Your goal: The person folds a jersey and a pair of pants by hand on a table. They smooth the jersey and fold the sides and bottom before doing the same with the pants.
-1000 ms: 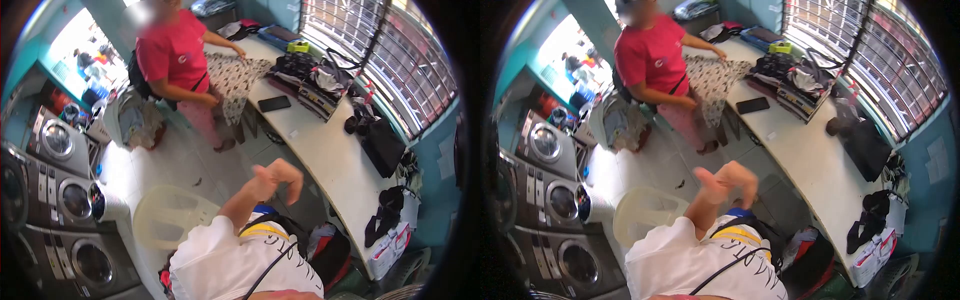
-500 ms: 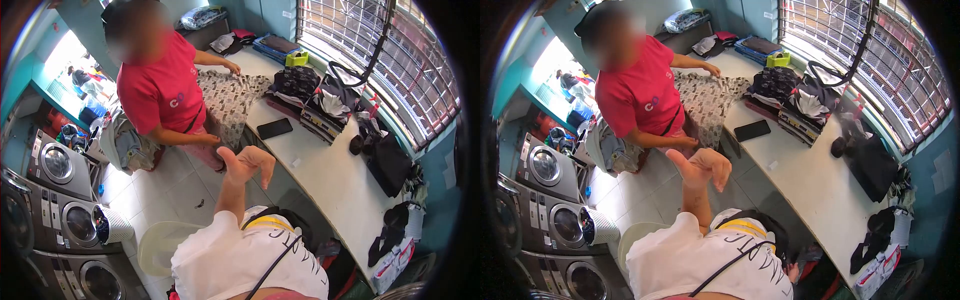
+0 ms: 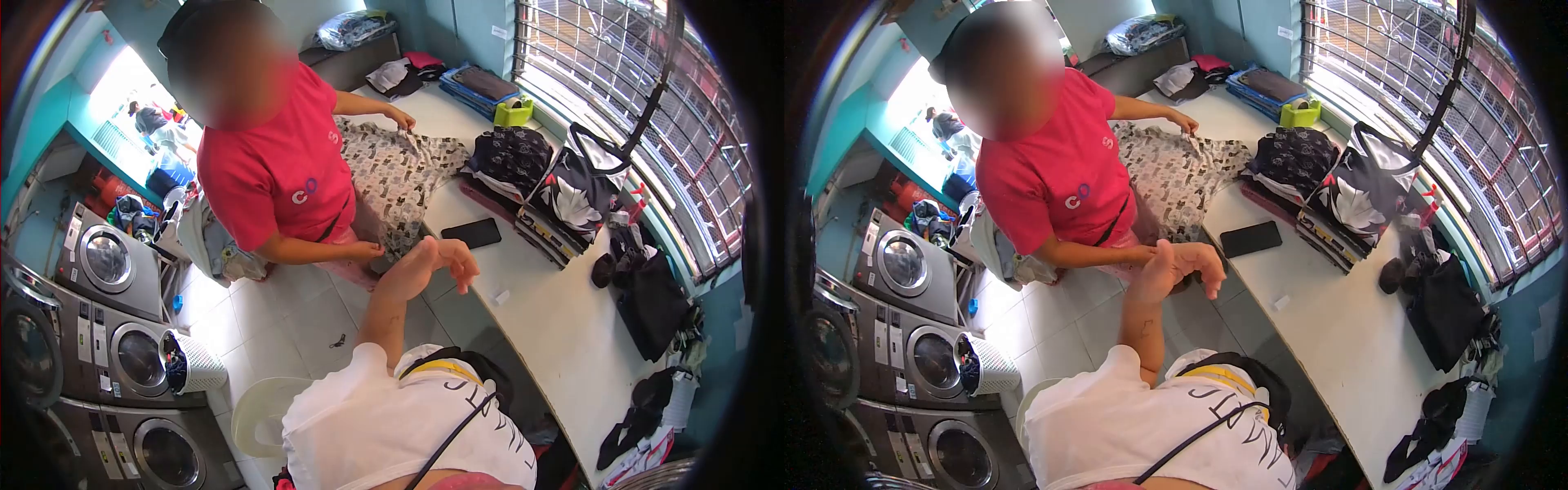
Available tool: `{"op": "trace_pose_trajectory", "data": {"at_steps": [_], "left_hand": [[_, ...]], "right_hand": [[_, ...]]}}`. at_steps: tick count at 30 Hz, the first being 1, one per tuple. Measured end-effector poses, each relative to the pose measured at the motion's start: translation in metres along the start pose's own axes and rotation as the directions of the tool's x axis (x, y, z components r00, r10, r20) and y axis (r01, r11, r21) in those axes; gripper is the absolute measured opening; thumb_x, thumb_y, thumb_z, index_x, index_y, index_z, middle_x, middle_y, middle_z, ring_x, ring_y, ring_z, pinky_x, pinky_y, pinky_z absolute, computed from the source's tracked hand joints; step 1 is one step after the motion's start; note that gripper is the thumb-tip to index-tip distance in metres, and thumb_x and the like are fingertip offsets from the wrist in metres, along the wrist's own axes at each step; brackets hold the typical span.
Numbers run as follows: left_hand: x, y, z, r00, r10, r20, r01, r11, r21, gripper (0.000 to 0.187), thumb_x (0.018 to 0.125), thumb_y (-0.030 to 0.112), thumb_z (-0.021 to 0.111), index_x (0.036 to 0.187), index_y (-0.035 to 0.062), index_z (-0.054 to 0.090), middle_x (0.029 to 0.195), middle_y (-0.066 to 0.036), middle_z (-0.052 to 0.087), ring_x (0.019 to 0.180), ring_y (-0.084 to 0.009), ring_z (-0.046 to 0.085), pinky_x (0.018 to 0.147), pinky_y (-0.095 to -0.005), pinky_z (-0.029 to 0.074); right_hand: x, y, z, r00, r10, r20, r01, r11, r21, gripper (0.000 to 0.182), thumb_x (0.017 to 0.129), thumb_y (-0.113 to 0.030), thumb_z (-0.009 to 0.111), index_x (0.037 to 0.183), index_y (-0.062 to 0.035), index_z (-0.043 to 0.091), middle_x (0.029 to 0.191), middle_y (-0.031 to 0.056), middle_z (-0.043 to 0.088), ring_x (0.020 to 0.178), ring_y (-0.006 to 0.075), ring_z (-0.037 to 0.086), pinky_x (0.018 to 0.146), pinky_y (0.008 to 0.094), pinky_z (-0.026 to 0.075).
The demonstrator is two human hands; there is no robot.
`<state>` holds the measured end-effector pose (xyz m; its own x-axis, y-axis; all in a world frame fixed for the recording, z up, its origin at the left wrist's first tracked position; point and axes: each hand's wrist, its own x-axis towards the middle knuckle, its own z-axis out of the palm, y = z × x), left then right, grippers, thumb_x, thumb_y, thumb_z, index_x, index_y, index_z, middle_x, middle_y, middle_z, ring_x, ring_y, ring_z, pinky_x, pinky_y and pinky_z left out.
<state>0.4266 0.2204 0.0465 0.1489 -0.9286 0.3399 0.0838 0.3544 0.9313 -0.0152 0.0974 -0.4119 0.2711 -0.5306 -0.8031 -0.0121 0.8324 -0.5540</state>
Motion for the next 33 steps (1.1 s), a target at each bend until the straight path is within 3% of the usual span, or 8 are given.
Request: {"op": "trace_pose_trajectory", "data": {"at_steps": [13, 18, 19, 20, 22, 23, 29, 33], "left_hand": [[0.017, -0.008, -0.004, 0.996, -0.083, 0.044, 0.082, 0.996, 0.025, 0.054, 0.088, 0.049, 0.032, 0.104, 0.0008, 0.051, 0.082, -0.004, 0.053, 0.075, -0.0117, 0.052, 0.07, -0.0233, 0.04], [0.016, -0.031, -0.011, 0.972, -0.227, 0.062, 0.228, 0.974, -0.008, 0.037, 0.088, 0.034, 0.044, 0.106, 0.0008, 0.049, 0.085, -0.005, 0.054, 0.077, -0.0112, 0.052, 0.071, -0.0247, 0.042], [0.02, -0.044, -0.01, 0.954, -0.295, 0.062, 0.293, 0.956, 0.031, 0.034, 0.088, 0.029, 0.048, 0.107, 0.0009, 0.048, 0.087, -0.005, 0.054, 0.078, -0.011, 0.052, 0.07, -0.0252, 0.043], [0.023, -0.056, -0.007, 0.922, -0.387, 0.027, 0.38, 0.915, 0.132, 0.034, 0.087, 0.027, 0.049, 0.107, 0.0005, 0.048, 0.088, -0.006, 0.055, 0.079, -0.0121, 0.053, 0.07, -0.0259, 0.043], [0.03, -0.087, 0.0, 0.865, -0.502, 0.006, 0.464, 0.804, 0.371, 0.037, 0.085, 0.027, 0.053, 0.109, -0.0004, 0.047, 0.091, -0.009, 0.056, 0.082, -0.0148, 0.055, 0.07, -0.0271, 0.044], [0.032, -0.104, 0.003, 0.85, -0.526, 0.016, 0.448, 0.74, 0.502, 0.041, 0.084, 0.029, 0.054, 0.11, -0.001, 0.046, 0.092, -0.01, 0.057, 0.083, -0.0164, 0.056, 0.07, -0.0277, 0.045], [0.046, -0.176, 0.066, 0.566, -0.79, 0.236, 0.377, 0.502, 0.779, 0.048, 0.082, 0.031, 0.056, 0.115, -0.0022, 0.043, 0.097, -0.014, 0.057, 0.083, -0.0198, 0.057, 0.072, -0.0287, 0.044], [0.051, -0.223, 0.126, 0.419, -0.773, 0.476, 0.16, 0.579, 0.8, 0.054, 0.079, 0.035, 0.059, 0.114, -0.0028, 0.045, 0.098, -0.016, 0.058, 0.084, -0.0223, 0.058, 0.071, -0.0309, 0.046]], "right_hand": [[0.023, -0.004, -0.01, 0.998, -0.061, 0.01, 0.061, 0.998, -0.023, 0.017, 0.082, -0.032, 0.052, 0.081, -0.015, 0.049, 0.069, 0.0001, 0.051, 0.063, 0.0133, 0.05, 0.052, 0.0266, 0.04], [-0.045, 0.066, -0.067, 0.989, -0.05, -0.14, 0.061, 0.995, 0.076, 0.016, 0.082, -0.031, 0.053, 0.081, -0.0152, 0.049, 0.069, 0.0002, 0.051, 0.062, 0.0132, 0.05, 0.051, 0.0264, 0.04], [-0.074, 0.094, -0.078, 0.978, -0.043, -0.204, 0.07, 0.989, 0.126, 0.016, 0.082, -0.031, 0.053, 0.081, -0.0152, 0.049, 0.068, 0.0002, 0.051, 0.062, 0.0131, 0.05, 0.051, 0.0263, 0.04], [-0.123, 0.047, -0.02, 0.932, -0.005, -0.363, 0.027, 0.998, 0.057, 0.015, 0.083, -0.028, 0.052, 0.074, -0.0168, 0.046, 0.06, -0.0013, 0.047, 0.05, 0.0118, 0.045, 0.043, 0.0245, 0.035], [-0.118, 0.065, -0.035, 0.968, -0.061, -0.242, 0.129, 0.952, 0.276, 0.017, 0.081, -0.026, 0.054, 0.071, -0.0176, 0.044, 0.057, -0.0035, 0.044, 0.047, 0.0102, 0.044, 0.04, 0.0235, 0.033], [-0.129, 0.06, -0.023, 0.909, 0.046, -0.415, 0.075, 0.96, 0.27, 0.014, 0.081, -0.026, 0.054, 0.075, -0.0167, 0.046, 0.059, -0.0028, 0.045, 0.049, 0.0102, 0.044, 0.04, 0.0236, 0.035], [-0.186, 0.099, -0.011, 0.779, 0.087, -0.621, 0.172, 0.923, 0.345, 0.019, 0.081, -0.032, 0.055, 0.084, -0.0142, 0.05, 0.064, -0.0029, 0.051, 0.054, 0.0092, 0.052, 0.043, 0.0249, 0.039], [-0.226, 0.177, -0.007, 0.652, 0.244, -0.718, 0.171, 0.875, 0.452, 0.019, 0.082, -0.031, 0.053, 0.089, -0.0134, 0.052, 0.076, -0.0008, 0.054, 0.061, 0.011, 0.053, 0.049, 0.0276, 0.042]]}}
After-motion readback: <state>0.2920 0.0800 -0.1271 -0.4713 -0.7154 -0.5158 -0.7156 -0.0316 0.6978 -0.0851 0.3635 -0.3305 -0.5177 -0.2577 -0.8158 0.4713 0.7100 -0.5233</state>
